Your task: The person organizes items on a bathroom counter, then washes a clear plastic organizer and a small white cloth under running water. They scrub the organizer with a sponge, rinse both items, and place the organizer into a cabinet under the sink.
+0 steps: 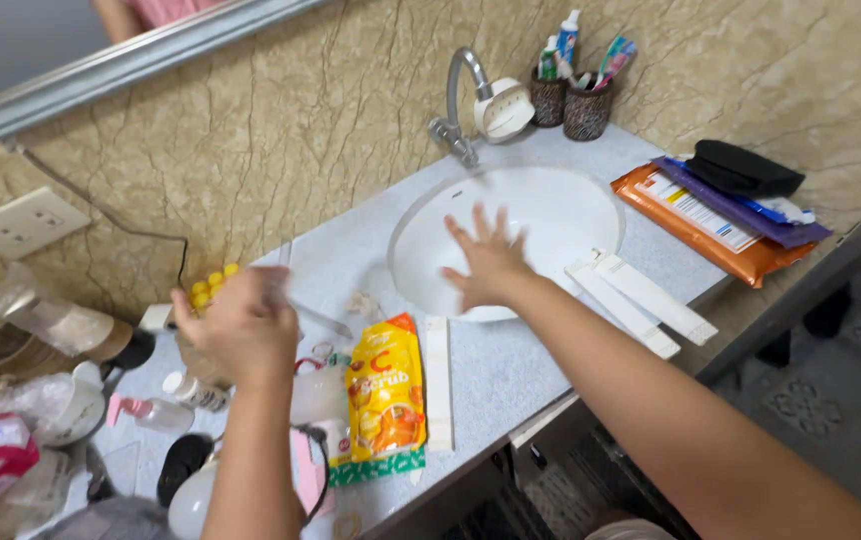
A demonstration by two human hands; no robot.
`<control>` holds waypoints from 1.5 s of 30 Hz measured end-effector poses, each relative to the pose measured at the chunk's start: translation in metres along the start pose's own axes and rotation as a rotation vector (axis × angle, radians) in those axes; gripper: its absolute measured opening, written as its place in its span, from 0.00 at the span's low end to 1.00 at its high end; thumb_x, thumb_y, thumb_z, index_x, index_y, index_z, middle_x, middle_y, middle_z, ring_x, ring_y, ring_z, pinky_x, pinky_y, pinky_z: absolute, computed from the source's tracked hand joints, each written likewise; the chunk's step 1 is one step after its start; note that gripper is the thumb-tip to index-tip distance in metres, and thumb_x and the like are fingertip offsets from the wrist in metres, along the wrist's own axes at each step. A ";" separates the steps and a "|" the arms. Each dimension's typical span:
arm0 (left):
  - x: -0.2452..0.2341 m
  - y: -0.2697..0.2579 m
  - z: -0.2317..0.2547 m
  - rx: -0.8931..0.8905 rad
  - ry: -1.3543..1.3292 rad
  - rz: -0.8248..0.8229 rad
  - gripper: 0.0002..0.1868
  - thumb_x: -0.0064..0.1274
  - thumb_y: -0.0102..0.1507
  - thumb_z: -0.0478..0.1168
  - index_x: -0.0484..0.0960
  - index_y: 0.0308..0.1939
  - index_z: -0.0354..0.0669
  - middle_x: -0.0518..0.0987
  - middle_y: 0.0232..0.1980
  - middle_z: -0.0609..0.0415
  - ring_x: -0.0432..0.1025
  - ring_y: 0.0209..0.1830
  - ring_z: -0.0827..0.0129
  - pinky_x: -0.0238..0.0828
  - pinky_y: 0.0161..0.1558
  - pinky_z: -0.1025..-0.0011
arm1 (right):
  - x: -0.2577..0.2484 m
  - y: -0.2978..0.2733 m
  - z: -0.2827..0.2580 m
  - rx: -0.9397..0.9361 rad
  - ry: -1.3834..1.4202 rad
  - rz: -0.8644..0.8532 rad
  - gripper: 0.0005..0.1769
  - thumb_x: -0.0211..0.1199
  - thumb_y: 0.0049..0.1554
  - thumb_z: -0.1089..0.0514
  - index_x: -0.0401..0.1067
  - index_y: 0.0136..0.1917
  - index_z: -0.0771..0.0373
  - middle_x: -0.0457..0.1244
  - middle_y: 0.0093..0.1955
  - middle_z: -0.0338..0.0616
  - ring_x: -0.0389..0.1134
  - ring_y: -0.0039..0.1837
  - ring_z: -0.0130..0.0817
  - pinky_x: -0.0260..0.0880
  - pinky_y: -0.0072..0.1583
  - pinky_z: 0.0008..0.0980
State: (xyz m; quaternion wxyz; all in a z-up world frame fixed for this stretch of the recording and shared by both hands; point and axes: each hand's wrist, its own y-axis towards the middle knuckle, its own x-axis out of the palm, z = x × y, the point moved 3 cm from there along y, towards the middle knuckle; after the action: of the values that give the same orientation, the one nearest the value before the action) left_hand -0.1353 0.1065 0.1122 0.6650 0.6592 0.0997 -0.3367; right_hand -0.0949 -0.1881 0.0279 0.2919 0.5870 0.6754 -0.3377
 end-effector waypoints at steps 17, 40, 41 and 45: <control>-0.071 -0.109 0.055 -0.310 -0.144 0.021 0.04 0.60 0.64 0.36 0.80 0.37 0.47 0.81 0.37 0.55 0.76 0.36 0.59 0.72 0.38 0.61 | 0.066 -0.184 0.117 0.169 0.117 -0.383 0.19 0.54 0.65 0.45 0.75 0.61 0.56 0.75 0.47 0.58 0.78 0.49 0.44 0.77 0.54 0.40; -0.099 -0.557 0.010 -1.611 -0.873 -0.702 0.12 0.59 0.60 0.37 0.81 0.46 0.39 0.85 0.39 0.49 0.80 0.27 0.65 0.70 0.19 0.71 | 0.240 -0.355 0.219 0.435 -0.260 -0.146 0.29 0.74 0.44 0.45 0.76 0.60 0.44 0.64 0.60 0.39 0.66 0.65 0.41 0.70 0.65 0.40; -0.092 -0.558 0.021 -1.636 -0.914 -0.717 0.13 0.59 0.60 0.37 0.80 0.48 0.38 0.85 0.40 0.48 0.80 0.27 0.66 0.69 0.19 0.72 | 0.240 -0.378 0.235 0.465 -0.306 -0.163 0.33 0.76 0.41 0.45 0.76 0.61 0.42 0.65 0.61 0.38 0.66 0.65 0.40 0.71 0.65 0.39; -0.067 -0.553 0.066 -1.641 -0.930 -0.813 0.14 0.57 0.63 0.39 0.79 0.51 0.38 0.83 0.42 0.49 0.80 0.29 0.71 0.69 0.21 0.76 | 0.242 -0.470 0.305 0.596 -0.370 0.105 0.31 0.76 0.41 0.41 0.78 0.57 0.49 0.65 0.61 0.47 0.66 0.64 0.46 0.71 0.64 0.44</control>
State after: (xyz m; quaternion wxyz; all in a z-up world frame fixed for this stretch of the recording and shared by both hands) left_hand -0.5261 0.1185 -0.2893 0.7192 -0.2779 0.2474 -0.5869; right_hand -0.5952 -0.3270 -0.2938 0.2421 0.6091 0.4518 -0.6052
